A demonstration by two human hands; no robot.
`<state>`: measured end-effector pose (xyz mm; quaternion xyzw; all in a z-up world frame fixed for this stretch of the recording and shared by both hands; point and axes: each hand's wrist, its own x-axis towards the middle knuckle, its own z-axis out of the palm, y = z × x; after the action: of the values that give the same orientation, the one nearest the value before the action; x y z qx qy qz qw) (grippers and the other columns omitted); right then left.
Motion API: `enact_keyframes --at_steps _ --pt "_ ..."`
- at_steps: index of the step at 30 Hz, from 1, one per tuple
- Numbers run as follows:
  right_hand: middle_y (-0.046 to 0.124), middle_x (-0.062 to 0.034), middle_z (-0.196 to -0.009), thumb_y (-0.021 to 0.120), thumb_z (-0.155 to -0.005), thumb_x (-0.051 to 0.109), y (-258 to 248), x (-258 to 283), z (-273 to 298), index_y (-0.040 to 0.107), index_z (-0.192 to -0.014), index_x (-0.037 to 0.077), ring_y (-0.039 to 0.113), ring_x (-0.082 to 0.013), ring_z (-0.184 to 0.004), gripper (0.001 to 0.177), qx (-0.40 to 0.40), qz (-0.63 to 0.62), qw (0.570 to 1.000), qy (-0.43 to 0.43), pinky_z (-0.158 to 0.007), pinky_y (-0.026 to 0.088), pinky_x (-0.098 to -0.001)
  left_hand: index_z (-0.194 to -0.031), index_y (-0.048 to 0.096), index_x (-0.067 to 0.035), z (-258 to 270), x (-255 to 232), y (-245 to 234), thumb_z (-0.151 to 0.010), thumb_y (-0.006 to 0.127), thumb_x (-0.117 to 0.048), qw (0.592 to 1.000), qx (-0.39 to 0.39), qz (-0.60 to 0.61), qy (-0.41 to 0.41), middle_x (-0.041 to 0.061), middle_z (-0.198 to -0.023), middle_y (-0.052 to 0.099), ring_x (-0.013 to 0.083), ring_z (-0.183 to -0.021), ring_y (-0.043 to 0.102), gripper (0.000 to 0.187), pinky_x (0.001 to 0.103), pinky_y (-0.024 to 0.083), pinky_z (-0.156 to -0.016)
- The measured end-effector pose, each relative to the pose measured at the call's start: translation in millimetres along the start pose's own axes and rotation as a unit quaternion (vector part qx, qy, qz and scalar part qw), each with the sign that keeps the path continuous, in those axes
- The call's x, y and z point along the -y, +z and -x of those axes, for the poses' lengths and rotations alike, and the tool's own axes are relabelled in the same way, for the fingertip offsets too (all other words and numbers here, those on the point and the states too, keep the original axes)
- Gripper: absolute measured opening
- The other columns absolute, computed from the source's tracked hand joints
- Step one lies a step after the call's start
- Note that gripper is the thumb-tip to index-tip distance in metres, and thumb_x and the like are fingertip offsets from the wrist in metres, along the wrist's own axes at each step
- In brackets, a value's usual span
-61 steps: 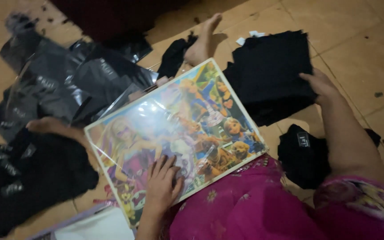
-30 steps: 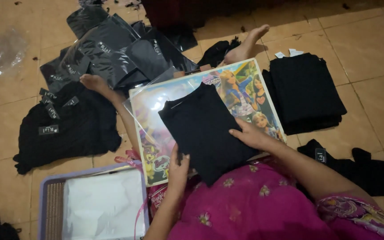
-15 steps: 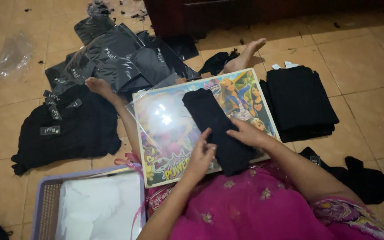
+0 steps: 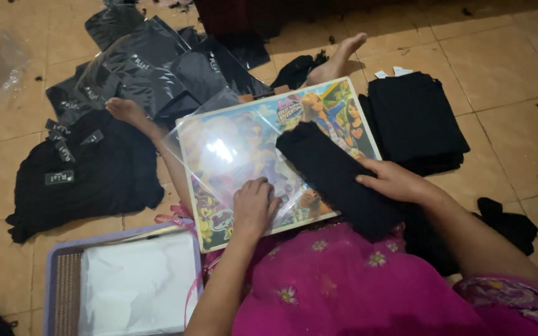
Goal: Folding black shirts using a cardboard template for uniform size and then placing each folded shirt into a plastic bag.
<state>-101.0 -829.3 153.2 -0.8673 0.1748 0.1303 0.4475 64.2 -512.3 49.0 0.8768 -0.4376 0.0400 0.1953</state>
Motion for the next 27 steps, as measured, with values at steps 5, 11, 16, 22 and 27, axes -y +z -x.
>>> enact_keyframes --at_steps 5,11,16,22,27 --pt "0.074 -0.022 -0.126 0.064 -0.097 0.027 -18 6 29 0.061 -0.143 0.013 0.068 -0.0396 -0.119 0.048 0.06 0.076 0.995 0.023 -0.097 0.055 -0.052 -0.091 0.068 -0.028 -6 4 1 -0.086 0.072 -0.041 0.999 -0.049 -0.003 -0.01 -0.006 -0.114 0.069 0.0266 -0.107 0.068 0.015 0.043 0.056 -0.075" --pt "0.077 -0.0238 -0.122 0.063 -0.096 0.021 -24 22 38 0.061 -0.144 0.014 0.073 -0.0439 -0.112 0.048 0.158 0.107 0.982 0.005 -0.093 0.059 -0.0527 -0.093 0.07 -0.027 -19 7 -7 -0.092 0.068 -0.037 0.991 0.05 0.065 -0.11 -0.004 -0.106 0.069 0.0278 -0.107 0.066 0.01 0.045 0.056 -0.081" --pt "0.079 -0.0199 -0.118 0.063 -0.096 0.026 -14 5 7 0.066 -0.138 0.018 0.075 -0.0377 -0.11 0.043 0.233 0.102 0.966 -0.041 -0.094 0.059 -0.0482 -0.1 0.066 -0.015 -25 6 -46 -0.098 0.066 -0.028 0.983 -0.069 0.119 -0.122 0.009 -0.111 0.07 0.035 -0.1 0.07 0.013 0.046 0.058 -0.081" --pt "0.075 -0.0134 -0.133 0.062 -0.098 0.018 -2 -58 -45 0.063 -0.143 0.014 0.07 -0.0224 -0.117 0.045 0.217 -0.048 0.975 -0.032 -0.103 0.053 -0.0449 -0.094 0.064 -0.01 -29 -17 -81 -0.1 0.065 -0.024 0.992 -0.088 0.068 -0.057 0.009 -0.129 0.069 0.0292 -0.12 0.067 0.015 0.038 0.058 -0.09" --pt "0.073 -0.0127 -0.135 0.063 -0.099 0.016 13 -56 -50 0.062 -0.144 0.009 0.067 -0.0206 -0.12 0.046 0.204 -0.118 0.971 -0.042 -0.105 0.05 -0.0442 -0.095 0.064 -0.011 -30 -27 -80 -0.098 0.065 -0.021 0.994 -0.06 0.086 -0.024 0.011 -0.131 0.07 0.0315 -0.123 0.065 0.01 0.042 0.057 -0.094"
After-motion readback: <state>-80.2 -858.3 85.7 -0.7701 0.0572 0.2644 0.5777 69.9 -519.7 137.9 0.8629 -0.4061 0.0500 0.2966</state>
